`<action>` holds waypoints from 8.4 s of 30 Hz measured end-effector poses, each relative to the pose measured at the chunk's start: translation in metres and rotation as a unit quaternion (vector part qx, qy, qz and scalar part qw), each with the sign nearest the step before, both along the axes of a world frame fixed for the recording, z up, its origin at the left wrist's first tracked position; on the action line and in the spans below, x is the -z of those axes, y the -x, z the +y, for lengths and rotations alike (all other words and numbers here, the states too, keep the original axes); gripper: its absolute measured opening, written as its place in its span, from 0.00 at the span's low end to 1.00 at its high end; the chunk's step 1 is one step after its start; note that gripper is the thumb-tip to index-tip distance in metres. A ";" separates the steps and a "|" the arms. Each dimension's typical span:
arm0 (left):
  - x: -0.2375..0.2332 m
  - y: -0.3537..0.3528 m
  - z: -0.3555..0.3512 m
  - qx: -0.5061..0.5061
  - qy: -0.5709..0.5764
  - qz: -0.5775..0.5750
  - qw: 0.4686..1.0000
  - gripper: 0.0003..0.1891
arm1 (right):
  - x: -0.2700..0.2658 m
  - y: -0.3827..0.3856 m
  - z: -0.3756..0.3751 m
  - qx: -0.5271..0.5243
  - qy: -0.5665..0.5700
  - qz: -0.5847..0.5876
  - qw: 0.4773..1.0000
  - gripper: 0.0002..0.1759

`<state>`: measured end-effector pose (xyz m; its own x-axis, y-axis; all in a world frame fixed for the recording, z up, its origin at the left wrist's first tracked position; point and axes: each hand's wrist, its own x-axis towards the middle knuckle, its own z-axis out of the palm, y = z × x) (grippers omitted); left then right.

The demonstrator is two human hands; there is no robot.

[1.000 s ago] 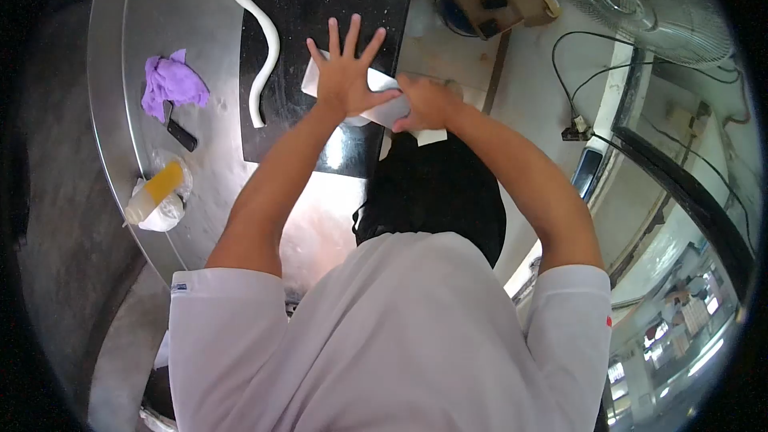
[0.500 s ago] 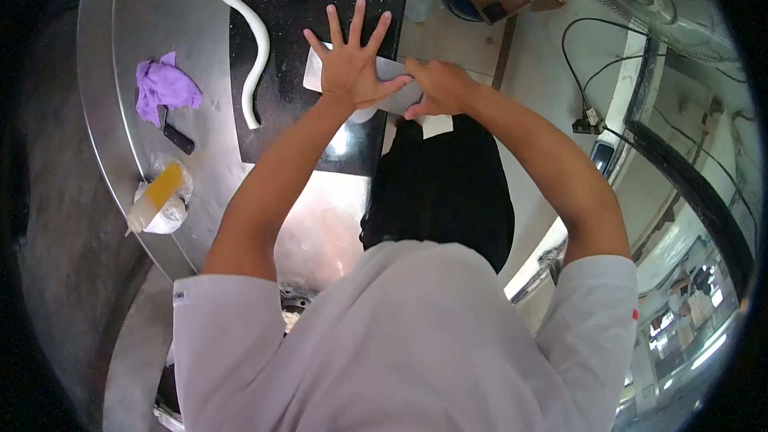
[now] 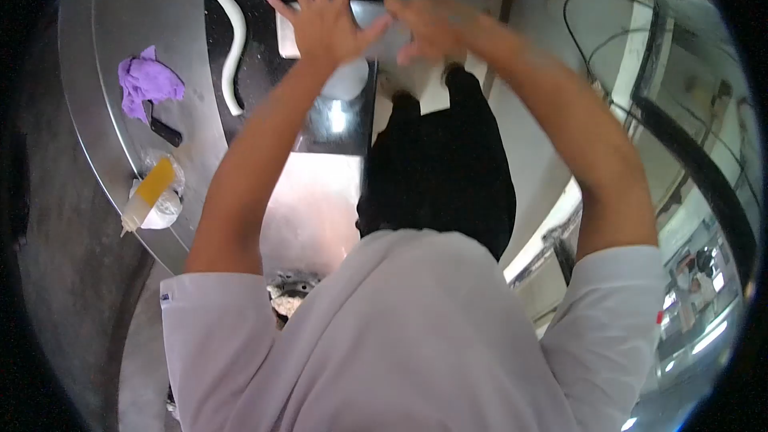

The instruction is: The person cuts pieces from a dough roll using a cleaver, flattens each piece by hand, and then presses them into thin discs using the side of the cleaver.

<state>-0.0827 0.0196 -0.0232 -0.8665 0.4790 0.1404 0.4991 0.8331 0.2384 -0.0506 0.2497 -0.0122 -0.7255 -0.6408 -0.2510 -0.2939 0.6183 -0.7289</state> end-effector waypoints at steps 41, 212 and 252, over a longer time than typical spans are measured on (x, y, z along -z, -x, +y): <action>-0.004 0.014 -0.020 0.125 0.010 -0.056 0.991 0.59 | -0.009 -0.009 -0.022 0.026 -0.043 -0.121 0.991 0.50; -0.031 -0.153 -0.204 -0.403 -0.236 0.066 0.882 0.21 | -0.096 -0.009 -0.171 -0.037 0.017 0.052 0.998 0.15; -0.076 -0.039 -0.049 -0.077 0.108 -0.314 0.940 0.42 | -0.071 -0.102 -0.011 0.508 0.187 -0.145 0.828 0.15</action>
<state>-0.0441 -0.0291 0.0524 -0.8073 0.2987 -0.5089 0.1849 0.9470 0.2626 0.0516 0.2387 0.0586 -0.8819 0.1917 -0.4307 0.4604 0.1533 -0.8744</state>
